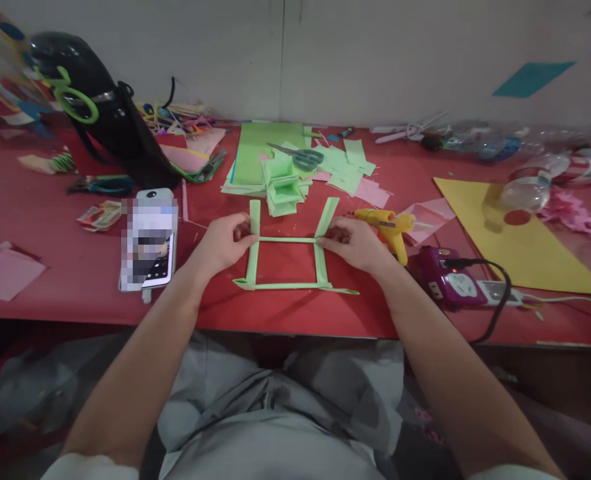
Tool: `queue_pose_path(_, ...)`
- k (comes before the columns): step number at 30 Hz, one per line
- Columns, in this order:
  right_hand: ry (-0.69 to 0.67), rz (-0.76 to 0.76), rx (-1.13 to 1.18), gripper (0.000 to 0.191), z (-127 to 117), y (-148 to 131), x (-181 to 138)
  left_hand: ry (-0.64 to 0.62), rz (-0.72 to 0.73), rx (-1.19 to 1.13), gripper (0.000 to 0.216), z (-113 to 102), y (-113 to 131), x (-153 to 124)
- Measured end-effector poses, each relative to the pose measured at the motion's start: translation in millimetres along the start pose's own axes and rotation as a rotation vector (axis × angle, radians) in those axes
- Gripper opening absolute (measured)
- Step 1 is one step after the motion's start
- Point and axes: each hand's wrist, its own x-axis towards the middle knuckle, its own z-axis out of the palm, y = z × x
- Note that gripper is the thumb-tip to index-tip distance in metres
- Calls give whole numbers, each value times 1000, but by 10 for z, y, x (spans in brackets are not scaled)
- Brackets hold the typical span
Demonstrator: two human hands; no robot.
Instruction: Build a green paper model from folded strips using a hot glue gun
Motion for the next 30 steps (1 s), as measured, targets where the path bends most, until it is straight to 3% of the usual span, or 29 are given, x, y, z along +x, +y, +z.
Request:
queue_pose_path(5, -14, -27, -9, 41, -5, 2, 14, 39, -20, -21, 22, 16, -11, -2)
queue_pose_path(25, 72, -86, -68, 25, 37, 79, 39, 32, -31, -33, 15, -33, 21, -18)
queue_pose_path(30, 90, -53, -71, 26, 32, 60, 29, 166, -45, -111, 21, -163, 102, -233)
